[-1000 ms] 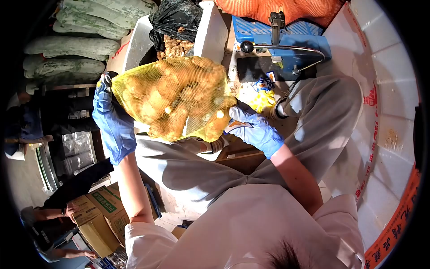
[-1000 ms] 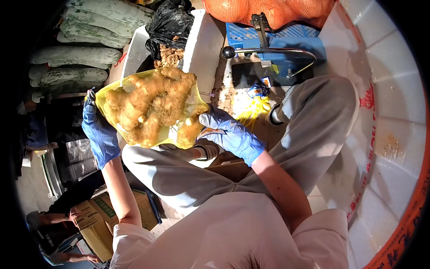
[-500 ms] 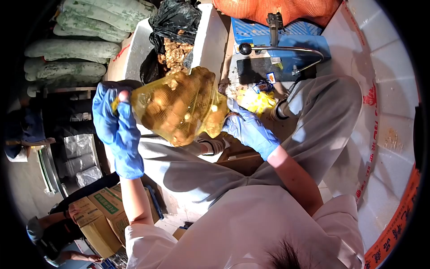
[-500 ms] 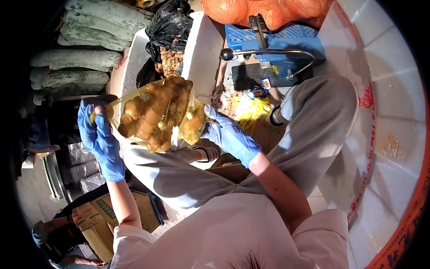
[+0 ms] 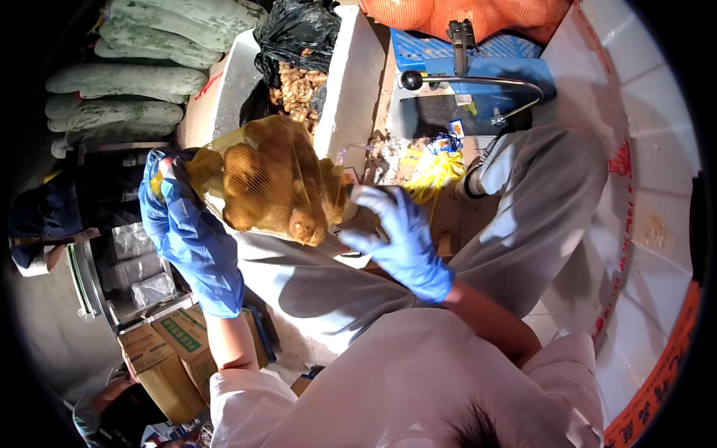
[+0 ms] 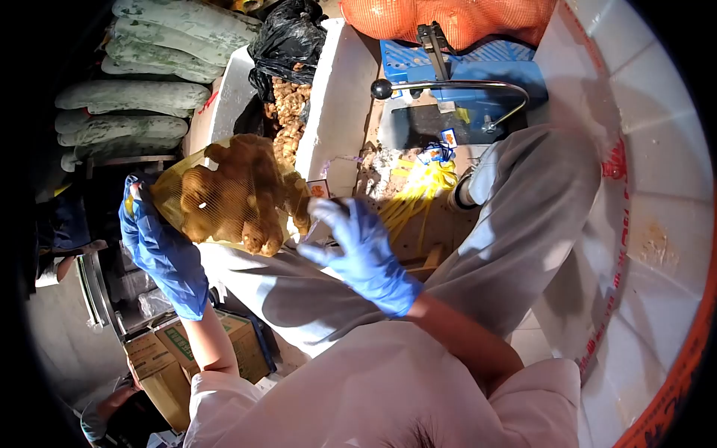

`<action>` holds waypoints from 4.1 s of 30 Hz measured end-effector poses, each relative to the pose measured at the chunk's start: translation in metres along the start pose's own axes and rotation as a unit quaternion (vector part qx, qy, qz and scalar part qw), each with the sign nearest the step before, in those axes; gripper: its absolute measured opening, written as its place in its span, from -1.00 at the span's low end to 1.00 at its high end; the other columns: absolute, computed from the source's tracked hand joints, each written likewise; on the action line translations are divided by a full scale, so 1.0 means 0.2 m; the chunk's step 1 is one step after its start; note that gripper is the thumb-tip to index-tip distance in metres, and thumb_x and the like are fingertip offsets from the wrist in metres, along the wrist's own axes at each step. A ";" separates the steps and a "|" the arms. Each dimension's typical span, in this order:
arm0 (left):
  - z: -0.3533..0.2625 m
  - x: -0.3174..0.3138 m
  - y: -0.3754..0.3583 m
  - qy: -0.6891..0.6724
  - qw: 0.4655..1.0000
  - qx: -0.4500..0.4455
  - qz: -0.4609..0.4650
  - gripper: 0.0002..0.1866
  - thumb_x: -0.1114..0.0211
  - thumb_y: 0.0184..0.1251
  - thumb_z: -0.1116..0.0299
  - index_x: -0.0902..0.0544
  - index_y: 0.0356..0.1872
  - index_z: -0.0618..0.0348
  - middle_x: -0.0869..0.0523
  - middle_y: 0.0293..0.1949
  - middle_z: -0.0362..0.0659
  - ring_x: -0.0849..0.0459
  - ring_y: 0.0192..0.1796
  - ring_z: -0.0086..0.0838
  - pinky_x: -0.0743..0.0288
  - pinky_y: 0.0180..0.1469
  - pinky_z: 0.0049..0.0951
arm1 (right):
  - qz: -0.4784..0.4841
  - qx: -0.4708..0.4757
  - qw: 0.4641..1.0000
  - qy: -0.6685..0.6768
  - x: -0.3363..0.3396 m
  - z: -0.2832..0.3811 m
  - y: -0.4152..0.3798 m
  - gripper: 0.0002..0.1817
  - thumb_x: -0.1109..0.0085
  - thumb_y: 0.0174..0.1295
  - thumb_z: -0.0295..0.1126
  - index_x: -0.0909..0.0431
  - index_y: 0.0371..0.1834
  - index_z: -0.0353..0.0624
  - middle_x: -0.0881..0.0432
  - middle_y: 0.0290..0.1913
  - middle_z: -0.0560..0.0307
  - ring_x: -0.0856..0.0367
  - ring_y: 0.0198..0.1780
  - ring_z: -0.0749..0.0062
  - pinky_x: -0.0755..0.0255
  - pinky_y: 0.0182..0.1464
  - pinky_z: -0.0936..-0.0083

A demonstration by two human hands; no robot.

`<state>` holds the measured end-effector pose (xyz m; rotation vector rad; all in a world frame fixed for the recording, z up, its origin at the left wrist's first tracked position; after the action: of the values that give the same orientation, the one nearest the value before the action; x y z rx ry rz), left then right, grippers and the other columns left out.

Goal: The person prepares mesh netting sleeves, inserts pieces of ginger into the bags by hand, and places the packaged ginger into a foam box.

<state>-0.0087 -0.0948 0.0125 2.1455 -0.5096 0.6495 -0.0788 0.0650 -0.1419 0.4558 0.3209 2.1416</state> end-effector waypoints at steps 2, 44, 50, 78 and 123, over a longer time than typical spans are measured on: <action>0.04 0.01 -0.01 -0.027 0.998 0.064 -0.008 -0.66 0.02 0.22 0.49 -0.37 0.05 0.20 -0.48 -0.07 -0.05 -0.48 -0.06 -0.34 -0.34 -0.01 -0.47 | 0.053 0.027 0.996 -0.069 -0.05 0.05 0.00 -0.27 -0.31 -0.26 -0.14 -0.21 0.02 -0.12 -0.31 -0.11 -0.01 -0.32 -0.08 0.15 -0.27 -0.10 0.29; 0.13 -0.29 -0.24 -0.436 0.836 0.320 0.090 -0.86 -0.04 0.24 0.36 -0.41 -0.49 0.15 -0.39 -0.60 -0.37 -0.29 -0.59 -0.74 -0.19 -0.51 -0.73 | 0.238 0.123 0.953 0.139 0.27 0.35 0.41 -0.87 0.10 0.12 -0.45 -0.30 -0.33 -0.29 -0.38 -0.31 -0.02 -0.43 -0.31 0.30 -0.34 -0.24 0.50; 0.12 -0.27 -0.24 -0.370 0.877 0.281 0.126 -0.84 -0.03 0.25 0.36 -0.39 -0.51 0.15 -0.38 -0.58 -0.35 -0.29 -0.57 -0.71 -0.20 -0.50 -0.71 | 0.196 0.156 0.957 0.147 0.25 0.35 0.43 -0.88 -0.02 -0.01 -0.50 -0.28 -0.57 -0.22 -0.45 -0.34 0.03 -0.46 -0.30 0.24 -0.36 -0.23 0.39; 0.03 -0.12 -0.13 -0.329 0.922 0.183 -0.096 -0.72 0.08 0.31 0.24 -0.38 -0.55 0.17 -0.39 -0.68 -0.27 -0.30 -0.66 -0.65 -0.21 -0.57 -0.66 | 0.133 0.260 0.956 -0.030 0.00 0.30 0.28 -0.76 -0.20 -0.17 -0.40 -0.48 -0.36 -0.18 -0.47 -0.22 0.14 -0.43 -0.19 0.27 -0.37 -0.24 0.44; -0.22 -0.20 -0.03 -0.006 0.969 -0.230 0.084 -0.89 -0.26 -0.21 0.35 -0.50 -0.64 0.09 -0.44 -0.46 -0.24 -0.39 -0.37 -0.36 -0.30 -0.38 -0.44 | 0.334 0.086 0.925 0.158 0.02 0.28 0.60 -0.80 -0.15 -0.02 -0.37 -0.41 -0.58 -0.27 -0.37 -0.66 0.09 -0.41 -0.58 0.21 -0.29 -0.50 0.45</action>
<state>-0.0487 -0.0520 0.0087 1.6809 -0.7742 0.5452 -0.1441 0.0036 -0.0429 0.3428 0.6056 2.8795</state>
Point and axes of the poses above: each hand's wrist, its own y-axis towards the middle knuckle, its own x-axis out of the back of the hand, z = x × y, the point moved 4 cm from there along y, towards the middle knuckle
